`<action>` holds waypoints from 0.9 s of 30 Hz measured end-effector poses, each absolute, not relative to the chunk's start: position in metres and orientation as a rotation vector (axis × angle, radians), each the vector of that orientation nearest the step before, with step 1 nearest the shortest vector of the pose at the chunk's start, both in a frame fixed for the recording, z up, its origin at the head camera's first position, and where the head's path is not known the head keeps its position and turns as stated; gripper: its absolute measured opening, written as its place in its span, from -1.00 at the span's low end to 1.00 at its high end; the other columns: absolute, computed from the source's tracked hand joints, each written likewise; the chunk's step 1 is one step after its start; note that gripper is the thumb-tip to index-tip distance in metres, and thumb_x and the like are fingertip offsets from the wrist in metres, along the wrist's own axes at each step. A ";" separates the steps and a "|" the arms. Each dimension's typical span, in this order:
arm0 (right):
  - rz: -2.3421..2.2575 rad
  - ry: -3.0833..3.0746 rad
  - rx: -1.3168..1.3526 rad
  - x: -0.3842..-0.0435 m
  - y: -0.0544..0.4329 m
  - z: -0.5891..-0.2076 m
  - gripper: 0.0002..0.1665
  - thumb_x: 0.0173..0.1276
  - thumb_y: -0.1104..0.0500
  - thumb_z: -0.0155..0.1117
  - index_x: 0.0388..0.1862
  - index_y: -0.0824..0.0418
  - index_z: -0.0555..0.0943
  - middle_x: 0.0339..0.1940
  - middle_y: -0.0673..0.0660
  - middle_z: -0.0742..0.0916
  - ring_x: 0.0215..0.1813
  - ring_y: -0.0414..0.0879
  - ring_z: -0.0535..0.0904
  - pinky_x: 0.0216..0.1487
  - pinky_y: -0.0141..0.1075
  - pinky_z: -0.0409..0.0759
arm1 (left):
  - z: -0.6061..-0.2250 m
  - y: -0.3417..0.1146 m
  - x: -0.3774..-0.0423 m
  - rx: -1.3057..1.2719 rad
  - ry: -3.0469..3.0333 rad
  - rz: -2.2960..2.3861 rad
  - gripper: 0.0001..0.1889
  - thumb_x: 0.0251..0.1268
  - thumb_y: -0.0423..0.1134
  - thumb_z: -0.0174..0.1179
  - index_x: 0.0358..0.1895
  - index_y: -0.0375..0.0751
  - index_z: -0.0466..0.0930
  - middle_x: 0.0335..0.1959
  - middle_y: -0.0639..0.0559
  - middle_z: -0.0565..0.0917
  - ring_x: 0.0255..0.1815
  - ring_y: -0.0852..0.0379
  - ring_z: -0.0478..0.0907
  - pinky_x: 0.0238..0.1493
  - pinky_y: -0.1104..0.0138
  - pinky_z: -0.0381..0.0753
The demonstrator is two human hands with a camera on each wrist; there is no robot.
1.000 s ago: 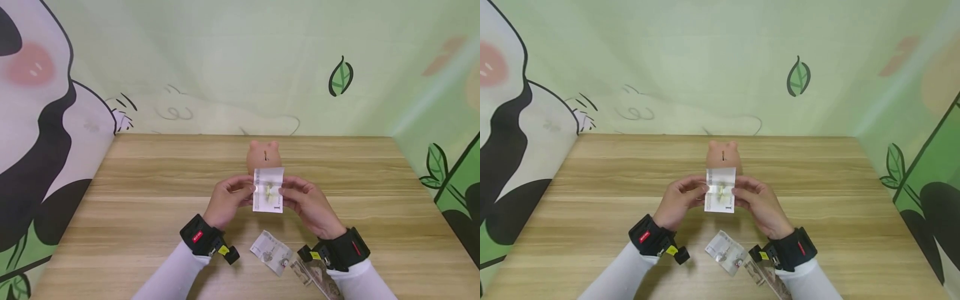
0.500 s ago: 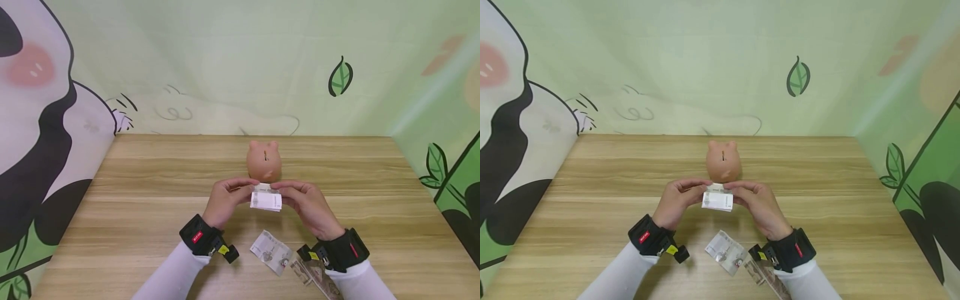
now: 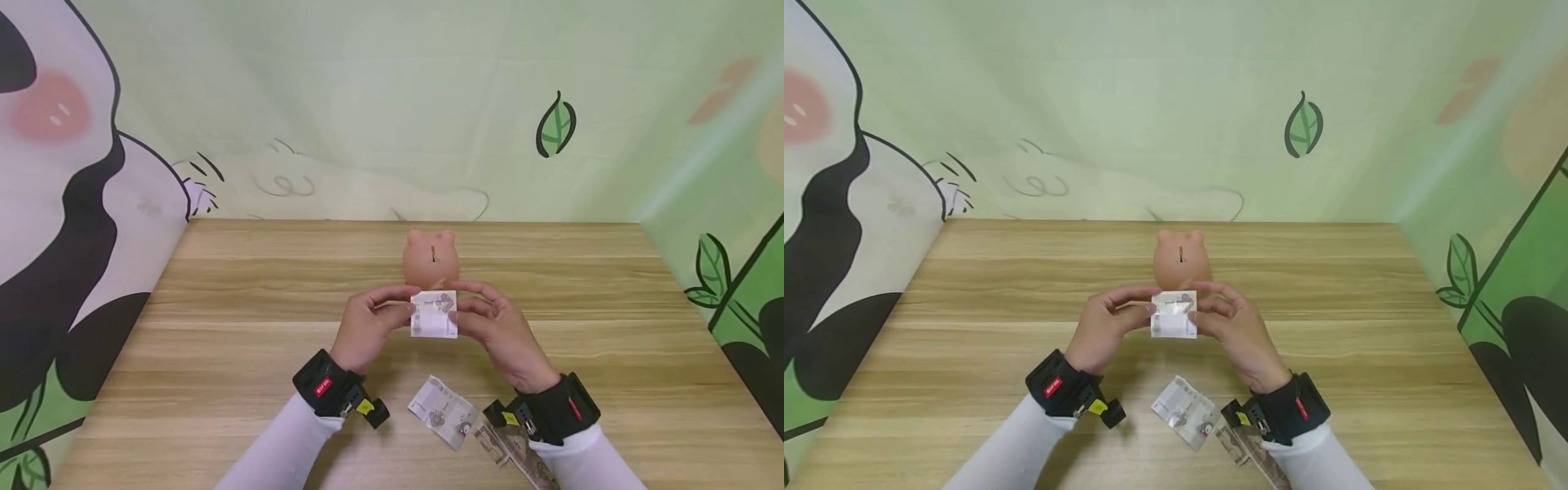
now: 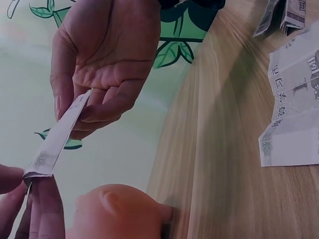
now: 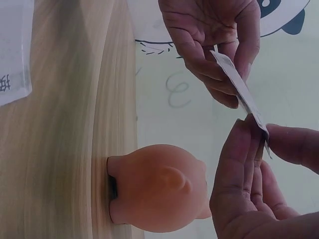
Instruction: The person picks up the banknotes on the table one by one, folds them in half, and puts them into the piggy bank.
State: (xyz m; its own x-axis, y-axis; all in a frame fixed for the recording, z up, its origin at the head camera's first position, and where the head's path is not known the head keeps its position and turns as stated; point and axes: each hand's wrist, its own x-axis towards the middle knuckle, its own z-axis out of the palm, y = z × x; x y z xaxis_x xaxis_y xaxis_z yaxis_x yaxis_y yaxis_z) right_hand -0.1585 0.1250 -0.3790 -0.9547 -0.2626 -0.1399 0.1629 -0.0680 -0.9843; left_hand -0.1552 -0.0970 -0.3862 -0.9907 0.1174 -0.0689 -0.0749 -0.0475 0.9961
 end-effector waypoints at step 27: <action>-1.881 2.273 -0.101 -0.160 0.121 -0.381 -0.66 0.39 0.21 0.45 0.11 0.27 0.76 0.17 0.22 0.76 0.03 -0.20 0.73 0.09 -0.39 0.70 | -0.390 -0.094 -0.154 0.173 2.436 1.944 -0.83 0.35 -0.31 0.38 -0.05 -0.10 0.84 -0.03 -0.01 0.77 0.02 0.07 0.65 0.08 0.20 0.73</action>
State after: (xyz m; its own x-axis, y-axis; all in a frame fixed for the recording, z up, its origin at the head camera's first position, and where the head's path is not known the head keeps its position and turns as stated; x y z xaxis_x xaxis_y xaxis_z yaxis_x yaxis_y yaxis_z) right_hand -0.1596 0.1209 -0.3814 -0.9796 -0.1728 -0.1022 0.0681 0.1931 -0.9788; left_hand -0.1542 -0.0937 -0.3901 -0.9936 0.0992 0.0532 0.0739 0.2184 0.9731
